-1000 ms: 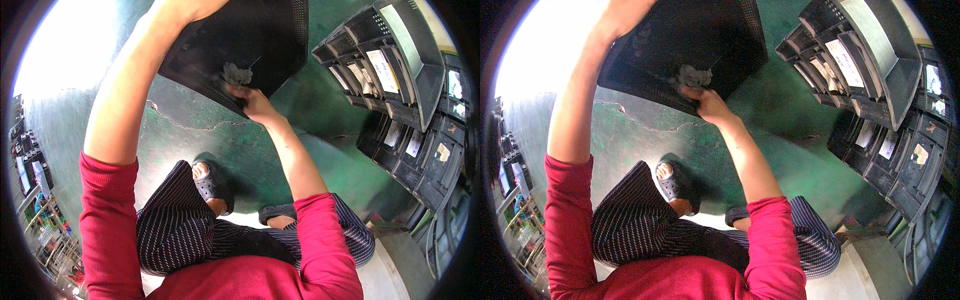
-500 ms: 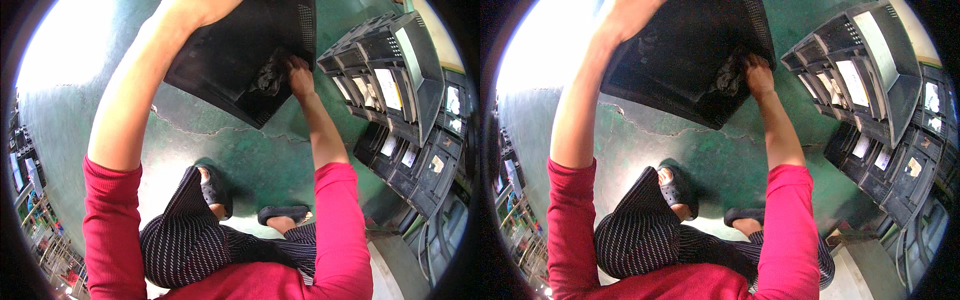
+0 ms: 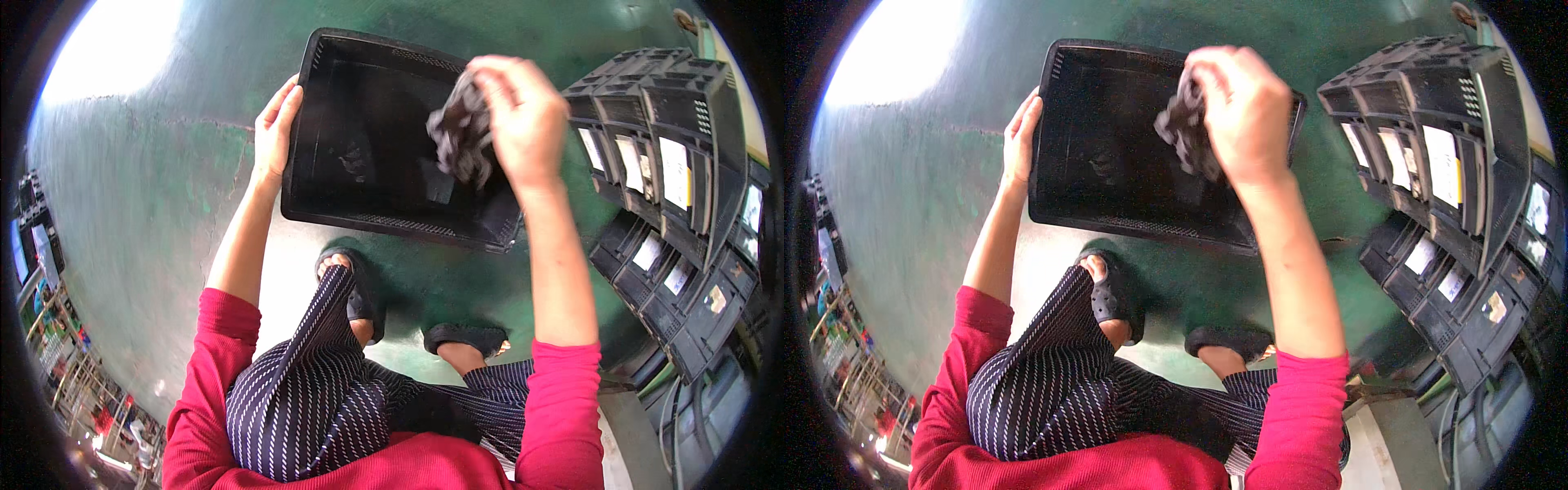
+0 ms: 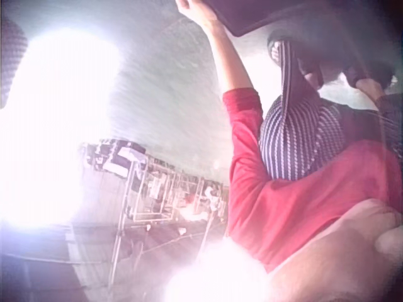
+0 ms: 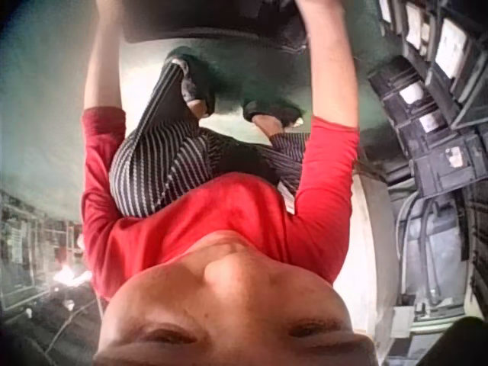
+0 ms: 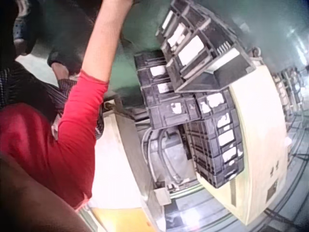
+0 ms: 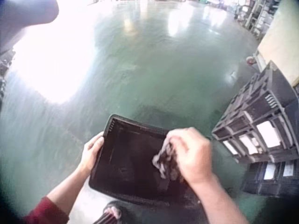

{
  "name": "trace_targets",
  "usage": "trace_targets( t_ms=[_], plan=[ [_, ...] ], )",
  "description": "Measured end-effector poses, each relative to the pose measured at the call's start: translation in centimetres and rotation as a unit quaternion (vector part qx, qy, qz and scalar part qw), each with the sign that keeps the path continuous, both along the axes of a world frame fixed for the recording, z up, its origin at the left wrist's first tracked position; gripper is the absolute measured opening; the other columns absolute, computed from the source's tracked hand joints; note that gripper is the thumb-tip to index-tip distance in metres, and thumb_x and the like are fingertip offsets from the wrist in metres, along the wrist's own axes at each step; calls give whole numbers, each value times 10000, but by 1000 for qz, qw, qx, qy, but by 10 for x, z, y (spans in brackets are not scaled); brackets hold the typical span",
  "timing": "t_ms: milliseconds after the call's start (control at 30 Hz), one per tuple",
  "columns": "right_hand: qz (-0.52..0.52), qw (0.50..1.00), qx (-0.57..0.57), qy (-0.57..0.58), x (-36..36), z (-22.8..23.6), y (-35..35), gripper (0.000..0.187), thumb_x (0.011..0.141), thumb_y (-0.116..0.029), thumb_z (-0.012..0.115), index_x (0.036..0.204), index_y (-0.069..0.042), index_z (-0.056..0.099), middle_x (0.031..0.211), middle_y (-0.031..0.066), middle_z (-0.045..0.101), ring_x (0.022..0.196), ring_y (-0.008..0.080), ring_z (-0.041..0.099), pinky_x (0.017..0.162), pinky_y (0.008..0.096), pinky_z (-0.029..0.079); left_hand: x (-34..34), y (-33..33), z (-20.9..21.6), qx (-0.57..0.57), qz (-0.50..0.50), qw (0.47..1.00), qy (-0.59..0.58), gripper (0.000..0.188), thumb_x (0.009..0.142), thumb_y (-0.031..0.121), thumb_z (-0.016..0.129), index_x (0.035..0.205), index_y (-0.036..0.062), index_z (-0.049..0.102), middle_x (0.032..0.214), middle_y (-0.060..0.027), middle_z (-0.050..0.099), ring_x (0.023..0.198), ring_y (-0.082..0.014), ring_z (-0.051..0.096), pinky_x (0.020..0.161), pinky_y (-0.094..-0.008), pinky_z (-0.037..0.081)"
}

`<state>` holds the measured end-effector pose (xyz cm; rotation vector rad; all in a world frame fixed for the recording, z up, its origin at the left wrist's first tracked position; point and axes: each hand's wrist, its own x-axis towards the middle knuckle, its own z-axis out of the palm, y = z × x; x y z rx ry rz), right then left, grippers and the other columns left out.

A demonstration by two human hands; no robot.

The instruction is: The person wipes the interior of black plastic crates with a cloth, then places white paper sheets inside each crate. The person repeats this process for multiple crates, stacking them after each one is prepared.

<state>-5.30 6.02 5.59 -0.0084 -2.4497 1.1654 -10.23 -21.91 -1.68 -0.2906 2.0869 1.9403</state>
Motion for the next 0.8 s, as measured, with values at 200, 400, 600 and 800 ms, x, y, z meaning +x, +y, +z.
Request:
trace_targets(
  t_ms=[200, 400, 600, 800],
  plan=[
    [301, 795, 405, -338, 25, -35, -6, 134, 800, -165, 595, 859, -109, 702, 854, 95, 685, 796, 240, 680, 690, 348, 542, 6, -17, -20, -39, -18, 999, -26, 460, 879, 277, 657, 1298, 117, 555, 1020, -23, 620, 959, -97, 548, 917, -245, 396],
    [398, 584, 469, -530, 87, -101, -13, 184, 814, -161, 575, 876, -103, 739, 902, 125, 710, 863, 267, 692, 714, 356, 555, 16, -15, -26, 50, 37, 996, -64, 474, 811, 172, 728, 1260, 132, 580, 865, -3, 623, 789, -62, 562, 744, -219, 456],
    [303, 700, 351, -543, 87, -109, -33, 141, 744, -65, 603, 820, -31, 717, 896, 194, 690, 848, 331, 684, 724, 416, 559, 15, -14, -22, 103, 56, 990, -73, 449, 806, 108, 723, 1233, 102, 586, 877, -6, 640, 776, -79, 606, 710, -224, 490],
    [278, 757, 175, -565, 15, -107, -169, 221, 853, -91, 498, 891, -41, 710, 985, 173, 684, 973, 312, 659, 813, 396, 541, 12, -17, -30, 76, 29, 995, -61, 445, 813, 117, 717, 1237, 99, 582, 843, 16, 597, 754, -60, 546, 694, -210, 441]
  ],
)
